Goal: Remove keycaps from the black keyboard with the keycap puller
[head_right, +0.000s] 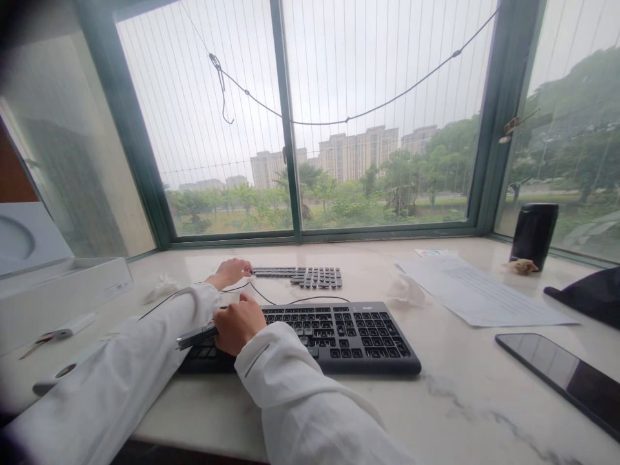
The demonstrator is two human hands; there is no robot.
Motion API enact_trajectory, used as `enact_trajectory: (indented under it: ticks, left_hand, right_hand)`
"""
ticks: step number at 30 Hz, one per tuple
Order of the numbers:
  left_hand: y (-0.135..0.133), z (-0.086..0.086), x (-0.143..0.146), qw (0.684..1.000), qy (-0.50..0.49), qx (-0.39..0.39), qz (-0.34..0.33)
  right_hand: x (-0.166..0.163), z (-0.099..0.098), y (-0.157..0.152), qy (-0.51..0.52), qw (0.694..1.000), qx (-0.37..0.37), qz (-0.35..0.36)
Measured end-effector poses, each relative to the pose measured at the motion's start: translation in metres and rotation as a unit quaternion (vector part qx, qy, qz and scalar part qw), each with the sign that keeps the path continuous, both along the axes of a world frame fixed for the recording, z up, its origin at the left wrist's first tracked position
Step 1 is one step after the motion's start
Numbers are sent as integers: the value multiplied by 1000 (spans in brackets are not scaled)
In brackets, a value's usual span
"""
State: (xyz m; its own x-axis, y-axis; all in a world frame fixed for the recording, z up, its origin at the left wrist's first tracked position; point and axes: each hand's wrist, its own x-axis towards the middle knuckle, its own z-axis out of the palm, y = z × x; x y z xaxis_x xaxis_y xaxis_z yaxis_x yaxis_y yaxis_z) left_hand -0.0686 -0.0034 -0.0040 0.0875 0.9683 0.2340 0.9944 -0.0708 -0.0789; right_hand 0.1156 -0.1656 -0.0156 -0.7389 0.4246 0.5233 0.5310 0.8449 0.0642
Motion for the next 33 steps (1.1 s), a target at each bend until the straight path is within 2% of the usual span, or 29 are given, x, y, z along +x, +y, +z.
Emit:
enact_trajectory:
  ticks: [17, 33]
  left_hand:
    - [14, -10, -4, 1000, 0, 5, 5]
    - [10, -10, -4, 1000, -2, 8, -8]
  right_hand:
    - [-1, -1, 1, 7, 1000, 11, -1]
    - [-1, 0, 0, 2, 1000, 5, -6]
